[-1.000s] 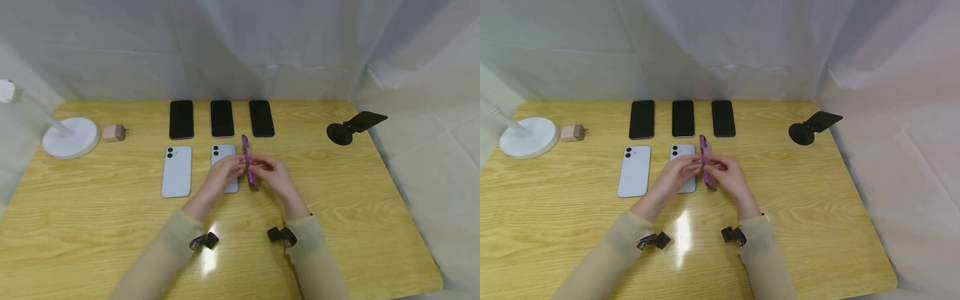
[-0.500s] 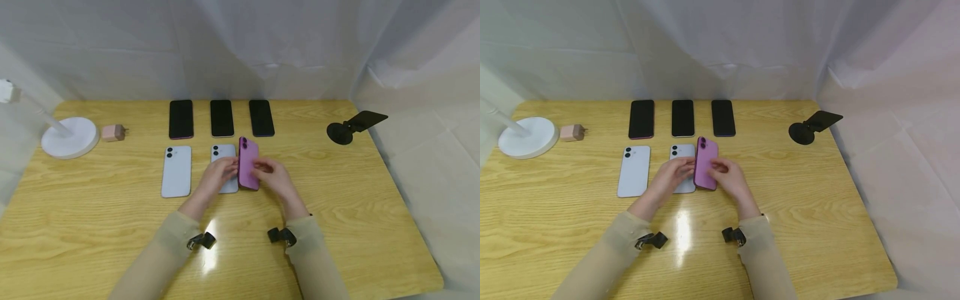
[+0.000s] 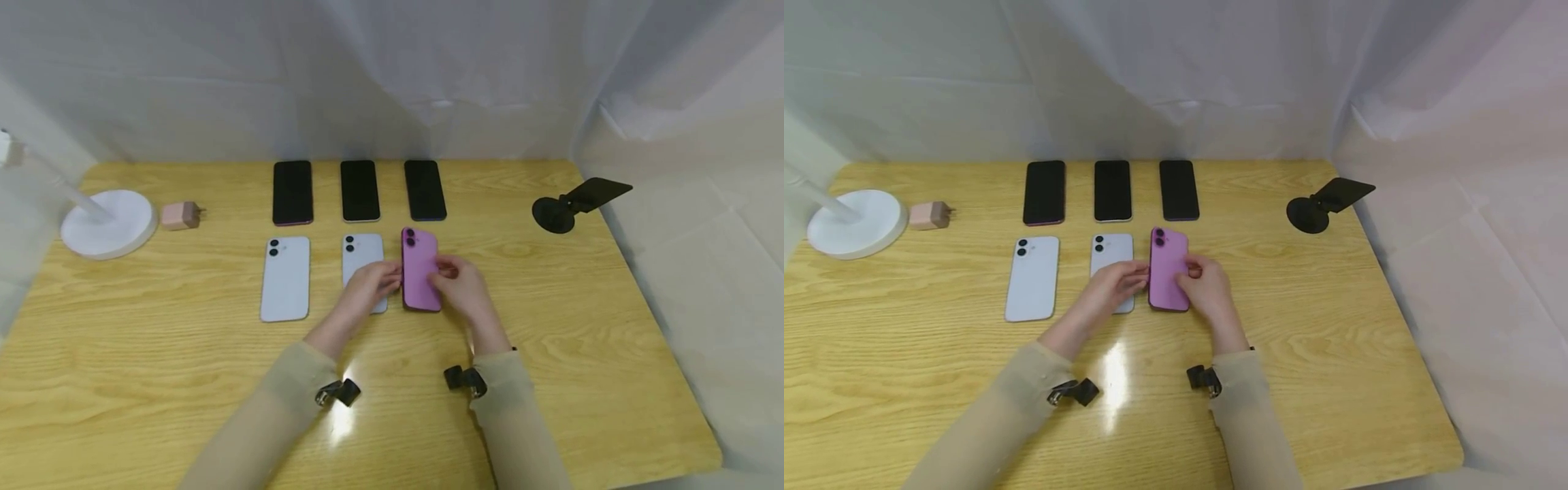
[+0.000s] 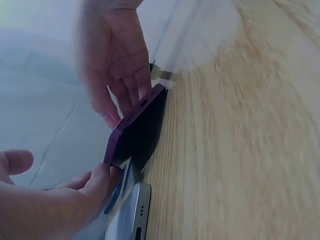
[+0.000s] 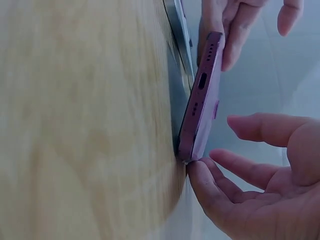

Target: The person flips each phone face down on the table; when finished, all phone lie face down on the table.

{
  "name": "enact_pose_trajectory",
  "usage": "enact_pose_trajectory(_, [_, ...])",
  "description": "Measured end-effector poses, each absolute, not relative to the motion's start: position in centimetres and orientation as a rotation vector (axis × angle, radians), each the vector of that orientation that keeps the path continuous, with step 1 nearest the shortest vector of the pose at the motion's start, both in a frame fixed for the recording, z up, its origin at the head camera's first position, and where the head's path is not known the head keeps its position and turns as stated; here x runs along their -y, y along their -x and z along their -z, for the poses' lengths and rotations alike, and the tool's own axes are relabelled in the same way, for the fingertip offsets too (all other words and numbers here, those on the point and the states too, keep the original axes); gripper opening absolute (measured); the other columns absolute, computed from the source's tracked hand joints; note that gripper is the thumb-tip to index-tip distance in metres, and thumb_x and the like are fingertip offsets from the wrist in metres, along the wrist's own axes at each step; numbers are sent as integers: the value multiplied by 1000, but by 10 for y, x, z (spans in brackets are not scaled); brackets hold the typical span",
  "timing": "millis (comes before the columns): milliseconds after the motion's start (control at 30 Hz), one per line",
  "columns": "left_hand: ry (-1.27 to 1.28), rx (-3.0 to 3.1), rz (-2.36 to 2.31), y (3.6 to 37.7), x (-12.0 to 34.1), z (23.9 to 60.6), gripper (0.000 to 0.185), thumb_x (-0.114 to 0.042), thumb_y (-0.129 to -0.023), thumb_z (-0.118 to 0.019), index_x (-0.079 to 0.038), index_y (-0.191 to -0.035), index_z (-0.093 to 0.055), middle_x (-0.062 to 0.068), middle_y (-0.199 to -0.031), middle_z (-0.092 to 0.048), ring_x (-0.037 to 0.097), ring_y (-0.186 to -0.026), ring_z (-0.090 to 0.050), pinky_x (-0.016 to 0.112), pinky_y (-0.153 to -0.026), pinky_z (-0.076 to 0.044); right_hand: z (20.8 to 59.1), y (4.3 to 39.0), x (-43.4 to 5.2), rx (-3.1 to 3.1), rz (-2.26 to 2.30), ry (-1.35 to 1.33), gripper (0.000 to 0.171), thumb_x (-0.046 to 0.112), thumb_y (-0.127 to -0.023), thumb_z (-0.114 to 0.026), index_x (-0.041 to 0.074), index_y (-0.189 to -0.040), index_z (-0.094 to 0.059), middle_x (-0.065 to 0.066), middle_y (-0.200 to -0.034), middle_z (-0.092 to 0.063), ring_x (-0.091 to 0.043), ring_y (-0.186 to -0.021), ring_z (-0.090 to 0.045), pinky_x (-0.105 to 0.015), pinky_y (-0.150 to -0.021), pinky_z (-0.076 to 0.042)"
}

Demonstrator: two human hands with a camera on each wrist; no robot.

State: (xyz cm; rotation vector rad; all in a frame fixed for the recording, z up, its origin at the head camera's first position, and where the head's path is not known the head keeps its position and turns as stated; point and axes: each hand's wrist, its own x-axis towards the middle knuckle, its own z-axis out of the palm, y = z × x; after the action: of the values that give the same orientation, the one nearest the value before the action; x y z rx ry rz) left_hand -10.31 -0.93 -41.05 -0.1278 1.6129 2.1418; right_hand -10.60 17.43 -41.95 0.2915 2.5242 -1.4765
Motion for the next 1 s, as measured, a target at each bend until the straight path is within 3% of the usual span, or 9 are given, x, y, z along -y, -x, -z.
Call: enact_pose_trajectory(1000, [155,-1460,-2091,103,-10,415,46,-13,-100,-38,14,-137,-36,26,-143,-38,31,-134,-36,31,-111,-33,413,106,-200,-2535,1392,-345,45,15,-91,-62,2,-133,-53,-17,-118,-57,-27,-107,-52,-36,-87,-49])
